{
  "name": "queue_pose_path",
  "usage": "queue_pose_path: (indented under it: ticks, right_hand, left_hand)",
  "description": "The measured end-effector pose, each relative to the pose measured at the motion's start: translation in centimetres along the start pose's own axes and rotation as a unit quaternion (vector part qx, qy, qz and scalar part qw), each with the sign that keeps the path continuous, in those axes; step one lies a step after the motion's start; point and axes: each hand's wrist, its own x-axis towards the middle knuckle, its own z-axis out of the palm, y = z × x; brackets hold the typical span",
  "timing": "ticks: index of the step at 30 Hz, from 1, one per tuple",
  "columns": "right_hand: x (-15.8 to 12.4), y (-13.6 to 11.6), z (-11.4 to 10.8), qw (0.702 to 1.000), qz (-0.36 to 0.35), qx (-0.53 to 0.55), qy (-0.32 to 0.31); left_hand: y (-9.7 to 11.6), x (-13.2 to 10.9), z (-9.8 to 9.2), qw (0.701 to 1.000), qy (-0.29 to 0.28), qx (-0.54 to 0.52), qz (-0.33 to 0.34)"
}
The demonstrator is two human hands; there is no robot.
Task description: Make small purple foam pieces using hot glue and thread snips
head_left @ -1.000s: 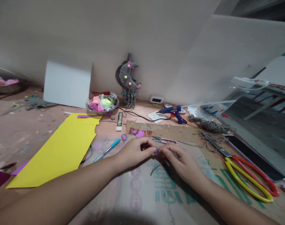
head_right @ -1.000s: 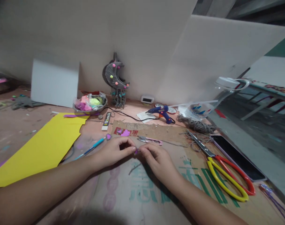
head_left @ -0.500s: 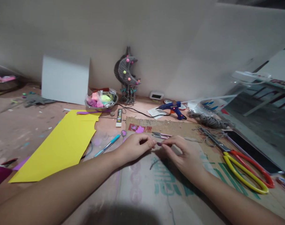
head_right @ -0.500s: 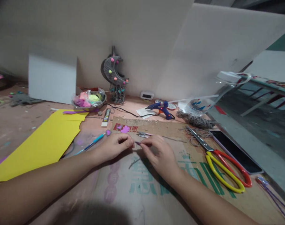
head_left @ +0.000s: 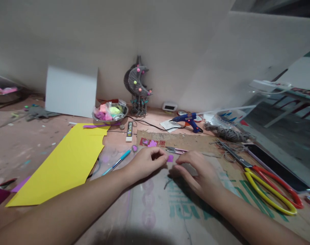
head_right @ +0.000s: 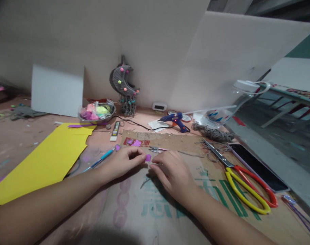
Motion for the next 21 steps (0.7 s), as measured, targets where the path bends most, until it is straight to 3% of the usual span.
queue_pose_path:
  ticks: [2,6,9,13,21]
  right_hand:
    - [0.1,-0.3,-0.6,0.999,0.018,0.026,-0.016]
    - [0.4,-0.5,-1.3,0.983,-0.03,0.054,-0.175]
    - [0.2,-0.4,-0.6,0.973,-0.043,0.056,-0.219]
    - [-0.6,0.1,0.9,0.981,-0.031,0.057,-0.185]
    - [-0.7,-0.1,-0.1,0.986,0.143,0.09,0.002]
  left_hand:
    - [-0.1,0.0,-0.1,1.0,0.002,-0.013,-0.004]
    - [-0.2,0.0,-0.2,1.0,0.014,0.0,0.001]
    - [-0.2,0.0,-0.1,1.0,0.017,-0.001,0.0]
    - [-0.1,0.1,-0.1,1.0,0.017,0.0,-0.01]
    - [-0.4,-0.1,-0.1,1.0,0.011,-0.006,0.0]
